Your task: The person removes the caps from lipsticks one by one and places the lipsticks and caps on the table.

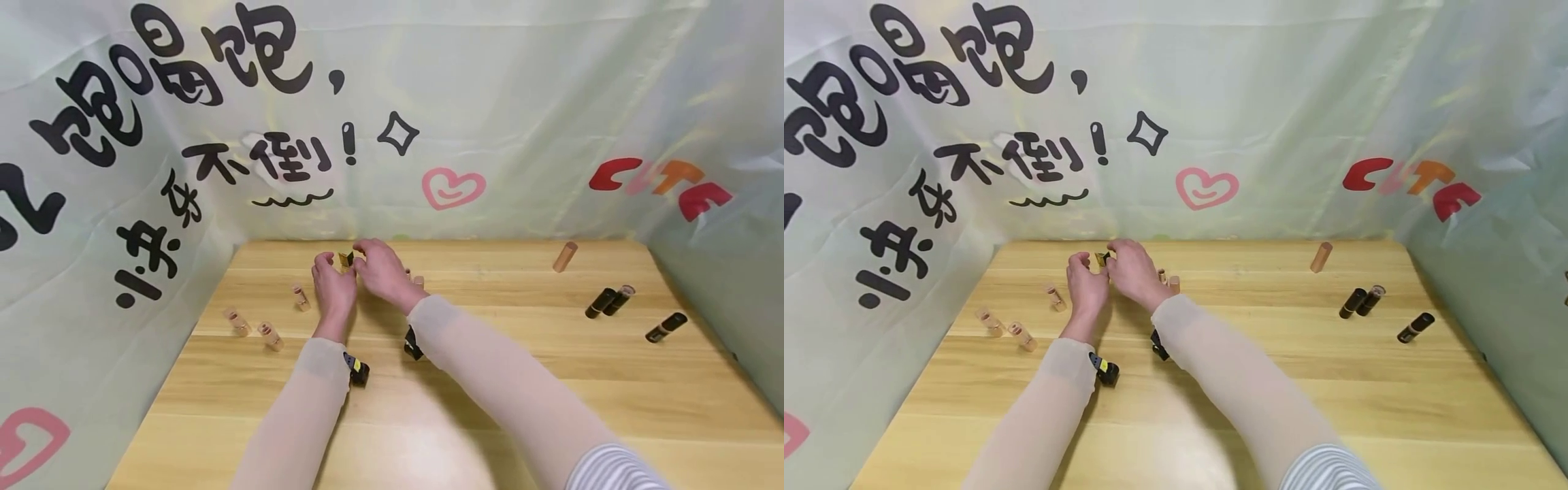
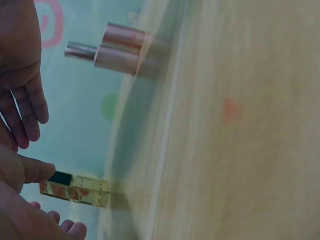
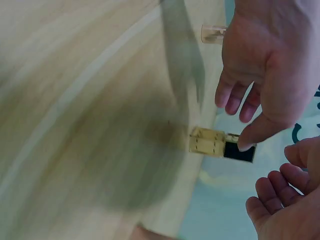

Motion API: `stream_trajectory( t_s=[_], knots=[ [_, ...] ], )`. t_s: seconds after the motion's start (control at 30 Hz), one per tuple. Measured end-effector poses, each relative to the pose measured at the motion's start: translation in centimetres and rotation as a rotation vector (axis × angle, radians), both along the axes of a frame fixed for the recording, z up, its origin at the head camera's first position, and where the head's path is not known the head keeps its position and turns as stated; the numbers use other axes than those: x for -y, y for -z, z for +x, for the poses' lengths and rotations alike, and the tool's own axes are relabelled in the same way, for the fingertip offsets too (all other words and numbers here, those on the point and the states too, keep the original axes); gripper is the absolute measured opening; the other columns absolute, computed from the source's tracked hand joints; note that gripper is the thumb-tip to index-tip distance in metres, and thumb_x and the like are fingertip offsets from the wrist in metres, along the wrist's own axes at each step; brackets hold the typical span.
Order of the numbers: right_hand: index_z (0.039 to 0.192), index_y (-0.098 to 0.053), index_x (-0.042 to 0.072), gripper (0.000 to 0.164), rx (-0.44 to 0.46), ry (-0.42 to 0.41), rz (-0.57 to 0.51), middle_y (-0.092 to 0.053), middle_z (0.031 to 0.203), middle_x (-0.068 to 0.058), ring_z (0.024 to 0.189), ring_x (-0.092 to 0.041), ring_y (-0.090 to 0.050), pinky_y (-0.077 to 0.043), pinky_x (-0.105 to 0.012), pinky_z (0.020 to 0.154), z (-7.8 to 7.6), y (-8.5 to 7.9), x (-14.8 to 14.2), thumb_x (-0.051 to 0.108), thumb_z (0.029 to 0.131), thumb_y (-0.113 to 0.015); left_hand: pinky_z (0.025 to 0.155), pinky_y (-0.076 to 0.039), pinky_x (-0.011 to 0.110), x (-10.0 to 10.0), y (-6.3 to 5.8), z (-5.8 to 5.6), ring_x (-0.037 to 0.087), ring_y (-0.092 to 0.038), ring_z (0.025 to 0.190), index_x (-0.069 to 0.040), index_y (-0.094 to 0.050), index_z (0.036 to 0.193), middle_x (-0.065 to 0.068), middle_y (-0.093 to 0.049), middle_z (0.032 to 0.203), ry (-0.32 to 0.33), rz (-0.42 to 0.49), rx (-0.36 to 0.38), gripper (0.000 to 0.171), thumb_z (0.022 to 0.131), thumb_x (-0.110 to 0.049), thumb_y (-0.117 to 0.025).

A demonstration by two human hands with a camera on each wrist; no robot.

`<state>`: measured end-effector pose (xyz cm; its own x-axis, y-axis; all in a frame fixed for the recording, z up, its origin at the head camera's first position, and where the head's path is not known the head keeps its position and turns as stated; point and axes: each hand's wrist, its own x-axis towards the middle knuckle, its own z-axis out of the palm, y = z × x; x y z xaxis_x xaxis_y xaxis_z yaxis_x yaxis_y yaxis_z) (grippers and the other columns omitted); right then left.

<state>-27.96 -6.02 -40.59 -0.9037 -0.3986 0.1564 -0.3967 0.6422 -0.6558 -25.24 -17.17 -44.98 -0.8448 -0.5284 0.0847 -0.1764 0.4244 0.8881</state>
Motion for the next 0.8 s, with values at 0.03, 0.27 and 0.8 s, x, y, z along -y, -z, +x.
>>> stream_trajectory(
  t_s=[0.03, 0.27, 0.8],
  knots=[
    [0.146, -0.059, 0.005, 0.04, 0.013, 0.007, -0.01, -0.062, 0.146, -0.013, 0.139, -0.03, -0.056, -0.046, -0.045, 0.116, 0.0, 0.2, 0.2, 0.016, 0.108, -0.057, 0.109, -0.045, 0.051, 0.2, 0.2, -0.2, 0.037, -0.053, 0.129, -0.005, -0.048, 0.142, 0.017, -0.052, 0.143, 0.004, 0.002, 0.007, 0.055, 0.096, -0.017, -0.075],
    [0.153, -0.051, 0.005, 0.046, 0.072, 0.051, -0.033, -0.057, 0.152, -0.013, 0.142, -0.031, -0.054, -0.045, -0.046, 0.118, -0.4, 1.2, 1.0, 0.016, 0.108, -0.054, 0.108, -0.046, 0.049, 0.8, 1.1, -1.4, 0.037, -0.054, 0.127, -0.005, -0.047, 0.144, 0.016, -0.053, 0.142, 0.046, 0.016, 0.066, 0.056, 0.097, -0.019, -0.074],
    [0.157, -0.044, 0.004, 0.051, 0.128, 0.05, -0.042, -0.058, 0.151, -0.016, 0.14, -0.033, -0.056, -0.046, -0.046, 0.116, -1.1, 3.0, 1.3, 0.019, 0.108, -0.052, 0.106, -0.049, 0.051, 1.2, 1.6, -2.3, 0.038, -0.061, 0.125, -0.006, -0.054, 0.131, 0.018, -0.065, 0.132, 0.054, -0.01, 0.109, 0.037, 0.098, -0.017, -0.068]
  ],
)
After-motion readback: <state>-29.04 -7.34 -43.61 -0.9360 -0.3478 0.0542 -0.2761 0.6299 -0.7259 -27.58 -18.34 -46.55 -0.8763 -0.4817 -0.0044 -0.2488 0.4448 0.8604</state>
